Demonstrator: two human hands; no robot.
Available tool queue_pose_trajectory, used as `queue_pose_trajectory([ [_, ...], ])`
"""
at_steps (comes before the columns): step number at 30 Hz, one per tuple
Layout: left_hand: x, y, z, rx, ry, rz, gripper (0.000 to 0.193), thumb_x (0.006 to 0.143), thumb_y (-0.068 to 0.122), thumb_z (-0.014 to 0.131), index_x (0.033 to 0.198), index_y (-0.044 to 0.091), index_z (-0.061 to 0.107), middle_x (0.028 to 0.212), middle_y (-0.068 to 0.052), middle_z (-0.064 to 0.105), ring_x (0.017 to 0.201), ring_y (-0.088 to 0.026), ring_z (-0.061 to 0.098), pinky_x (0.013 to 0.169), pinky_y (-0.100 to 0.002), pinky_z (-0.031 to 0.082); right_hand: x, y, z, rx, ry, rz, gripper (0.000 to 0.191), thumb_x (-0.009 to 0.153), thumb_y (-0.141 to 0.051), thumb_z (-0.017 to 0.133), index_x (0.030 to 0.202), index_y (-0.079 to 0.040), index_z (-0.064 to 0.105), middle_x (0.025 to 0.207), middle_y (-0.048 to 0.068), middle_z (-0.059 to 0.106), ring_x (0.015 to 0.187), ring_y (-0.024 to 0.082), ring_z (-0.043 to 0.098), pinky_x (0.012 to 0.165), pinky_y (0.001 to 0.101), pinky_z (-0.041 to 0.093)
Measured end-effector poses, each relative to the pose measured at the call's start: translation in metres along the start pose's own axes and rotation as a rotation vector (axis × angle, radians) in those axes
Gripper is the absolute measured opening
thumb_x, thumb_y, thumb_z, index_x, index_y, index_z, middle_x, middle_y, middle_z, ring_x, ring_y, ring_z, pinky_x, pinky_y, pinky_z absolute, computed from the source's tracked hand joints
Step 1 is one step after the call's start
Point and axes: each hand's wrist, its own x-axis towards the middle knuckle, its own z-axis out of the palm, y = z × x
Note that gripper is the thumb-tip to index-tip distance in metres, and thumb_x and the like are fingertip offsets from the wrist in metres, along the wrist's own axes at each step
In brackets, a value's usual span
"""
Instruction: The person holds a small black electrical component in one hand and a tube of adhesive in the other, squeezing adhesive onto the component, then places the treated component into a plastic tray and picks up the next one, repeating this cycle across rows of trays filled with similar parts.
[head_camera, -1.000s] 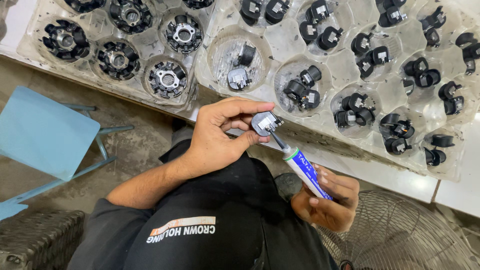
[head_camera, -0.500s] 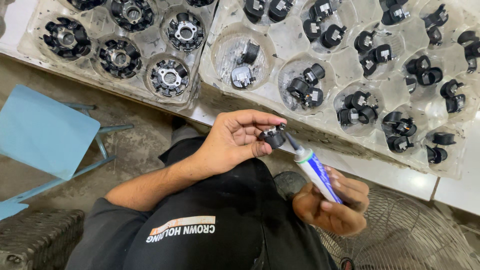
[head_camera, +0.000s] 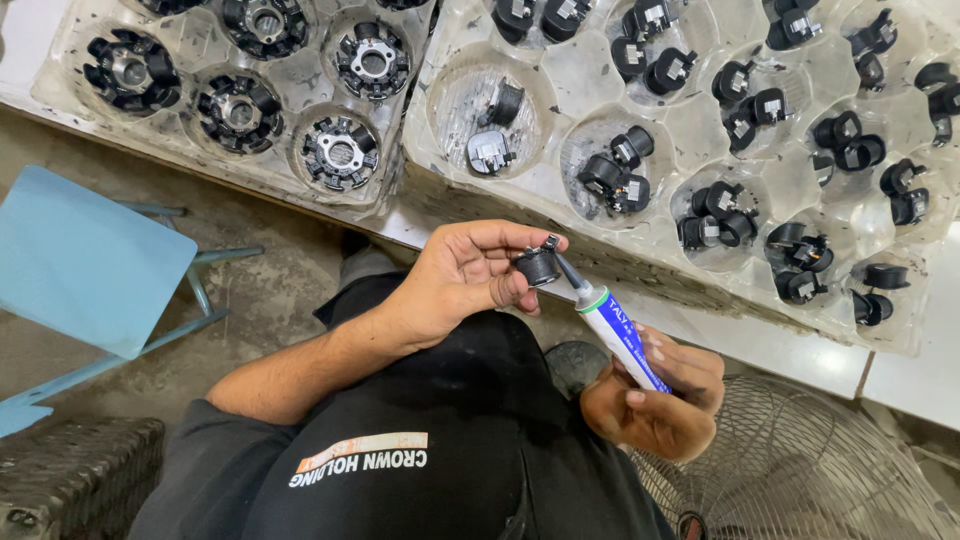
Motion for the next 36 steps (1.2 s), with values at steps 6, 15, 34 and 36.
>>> queue_pose_trajectory([
  [6,0.0,-0.003,-0.002,-0.02,-0.005,-0.009,0.046,0.101,0.011,0.074,0.142,-0.005,0.06,0.14,-0.012,0.066,0.095,-0.014,0.069,0.091,-0.036,0.063,0.004,0.008,0.002,-0.002,-0.034,-0.086,0.023,0.083,0.001,0.068,0.082,-0.005,0.046,0.087,0.016,0.064,0.077,0.025,0.069,0.063,0.0357,0.067],
  [15,0.002,0.021,0.01,0.03,0.037,0.039,0.044,0.093,-0.002,0.078,0.134,-0.004,0.065,0.135,-0.015,0.068,0.102,-0.015,0.071,0.088,-0.032,0.064,0.018,-0.008,0.002,0.041,0.003,0.117,0.03,0.085,0.008,0.072,0.09,-0.008,0.047,0.09,0.014,0.06,0.085,0.025,0.069,0.07,0.0341,0.068],
  [34,0.069,0.154,-0.012,2.289,0.097,0.636,0.037,0.069,0.032,0.094,0.099,0.015,0.079,0.085,-0.004,0.072,0.079,-0.025,0.07,0.065,-0.041,0.053,0.015,-0.012,0.005,0.0,0.077,0.247,0.035,0.089,0.005,0.08,0.094,-0.007,0.048,0.094,0.012,0.058,0.083,0.024,0.068,0.073,0.0347,0.067],
  [36,0.073,0.148,-0.01,2.376,0.093,0.481,0.036,0.063,0.033,0.094,0.092,0.015,0.079,0.079,-0.005,0.071,0.077,-0.026,0.07,0.064,-0.042,0.054,0.012,-0.013,0.005,0.008,0.078,0.249,0.034,0.09,0.003,0.08,0.095,-0.007,0.048,0.095,0.012,0.058,0.083,0.024,0.068,0.074,0.0348,0.067],
])
